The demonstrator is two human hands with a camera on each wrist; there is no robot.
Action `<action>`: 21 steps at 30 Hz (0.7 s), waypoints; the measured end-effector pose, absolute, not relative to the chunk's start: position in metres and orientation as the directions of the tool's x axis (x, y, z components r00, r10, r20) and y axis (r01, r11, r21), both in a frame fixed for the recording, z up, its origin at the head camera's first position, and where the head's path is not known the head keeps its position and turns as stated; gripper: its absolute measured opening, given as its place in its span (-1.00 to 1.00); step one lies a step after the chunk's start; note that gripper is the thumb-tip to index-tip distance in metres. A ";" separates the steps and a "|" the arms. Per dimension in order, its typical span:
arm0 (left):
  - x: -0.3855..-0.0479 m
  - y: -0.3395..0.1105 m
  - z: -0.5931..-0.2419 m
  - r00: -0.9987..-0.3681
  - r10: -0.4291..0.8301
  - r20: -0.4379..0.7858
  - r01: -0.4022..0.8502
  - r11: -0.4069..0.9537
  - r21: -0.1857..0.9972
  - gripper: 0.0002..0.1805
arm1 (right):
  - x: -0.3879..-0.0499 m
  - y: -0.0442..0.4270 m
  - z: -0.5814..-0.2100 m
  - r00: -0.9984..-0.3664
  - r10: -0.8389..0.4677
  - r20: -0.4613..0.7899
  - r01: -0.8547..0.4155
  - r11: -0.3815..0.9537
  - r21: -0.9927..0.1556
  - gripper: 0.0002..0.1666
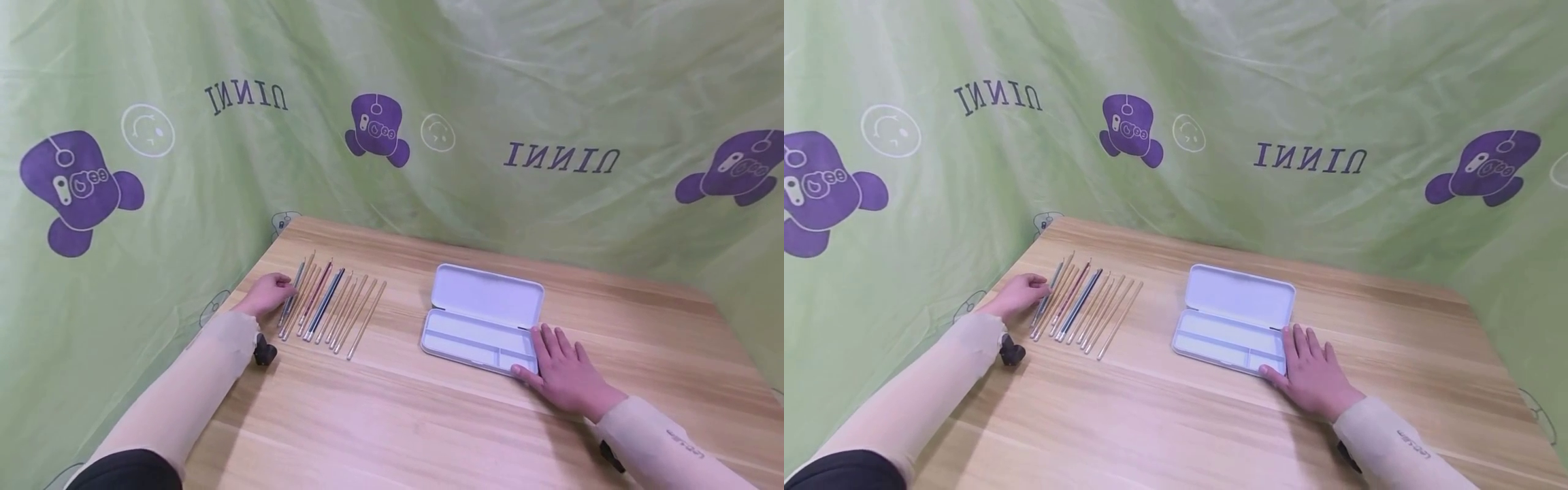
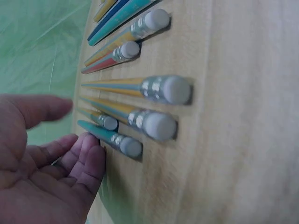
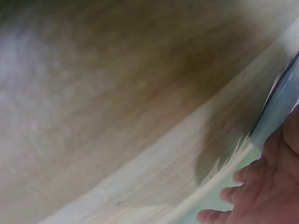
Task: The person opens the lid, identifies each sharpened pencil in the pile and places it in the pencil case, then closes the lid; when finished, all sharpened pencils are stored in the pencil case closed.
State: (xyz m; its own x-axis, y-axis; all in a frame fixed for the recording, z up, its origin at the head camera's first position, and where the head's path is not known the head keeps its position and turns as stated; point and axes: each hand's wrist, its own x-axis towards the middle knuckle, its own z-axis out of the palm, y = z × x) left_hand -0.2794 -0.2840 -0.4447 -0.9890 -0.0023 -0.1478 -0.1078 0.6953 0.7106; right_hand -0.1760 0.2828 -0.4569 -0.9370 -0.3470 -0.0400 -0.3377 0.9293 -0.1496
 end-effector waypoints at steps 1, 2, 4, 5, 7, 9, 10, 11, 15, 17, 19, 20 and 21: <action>-0.280 -0.283 -0.444 -0.990 -0.007 -0.144 -0.107 0.708 0.699 -0.40 | -0.176 0.283 -0.456 -0.937 -0.346 -0.043 -0.337 0.930 -0.148 0.11; -0.281 -0.282 -0.444 -0.990 -0.014 -0.142 -0.109 0.719 0.686 -0.42 | -0.176 0.283 -0.456 -0.937 -0.346 -0.045 -0.336 0.930 -0.147 0.11; -0.283 -0.280 -0.443 -0.989 -0.036 -0.142 -0.122 0.741 0.660 -0.45 | -0.176 0.283 -0.455 -0.937 -0.345 -0.050 -0.335 0.931 -0.146 0.11; -0.283 -0.279 -0.442 -0.988 -0.049 -0.143 -0.131 0.751 0.647 -0.48 | -0.176 0.284 -0.455 -0.937 -0.345 -0.051 -0.335 0.931 -0.145 0.11; -0.286 -0.277 -0.441 -0.985 -0.076 -0.154 -0.156 0.765 0.625 -0.54 | -0.176 0.284 -0.456 -0.936 -0.347 -0.050 -0.338 0.931 -0.141 0.11; -0.289 -0.275 -0.440 -0.982 -0.095 -0.162 -0.175 0.781 0.600 -0.62 | -0.177 0.285 -0.457 -0.936 -0.349 -0.049 -0.339 0.931 -0.138 0.11; -0.291 -0.274 -0.439 -0.981 -0.101 -0.166 -0.181 0.786 0.591 -0.67 | -0.177 0.285 -0.457 -0.936 -0.349 -0.050 -0.340 0.931 -0.135 0.11; -0.293 -0.273 -0.438 -0.980 -0.104 -0.169 -0.184 0.793 0.580 -0.72 | -0.177 0.285 -0.457 -0.936 -0.349 -0.050 -0.340 0.931 -0.134 0.11; -0.298 -0.272 -0.435 -0.979 -0.110 -0.174 -0.191 0.802 0.566 -0.84 | -0.178 0.286 -0.457 -0.937 -0.346 -0.052 -0.336 0.932 -0.137 0.12; -0.300 -0.272 -0.433 -0.976 -0.114 -0.183 -0.199 0.805 0.559 -0.84 | -0.177 0.285 -0.456 -0.937 -0.346 -0.055 -0.335 0.931 -0.142 0.12; -0.302 -0.271 -0.431 -0.971 -0.121 -0.208 -0.219 0.802 0.555 -0.82 | -0.177 0.285 -0.455 -0.936 -0.347 -0.060 -0.336 0.930 -0.149 0.12; -0.302 -0.271 -0.431 -0.967 -0.124 -0.221 -0.229 0.803 0.550 -0.80 | -0.177 0.285 -0.455 -0.936 -0.347 -0.061 -0.335 0.930 -0.152 0.12; -0.303 -0.271 -0.430 -0.965 -0.126 -0.230 -0.234 0.806 0.543 -0.77 | -0.177 0.285 -0.455 -0.936 -0.347 -0.064 -0.334 0.930 -0.155 0.12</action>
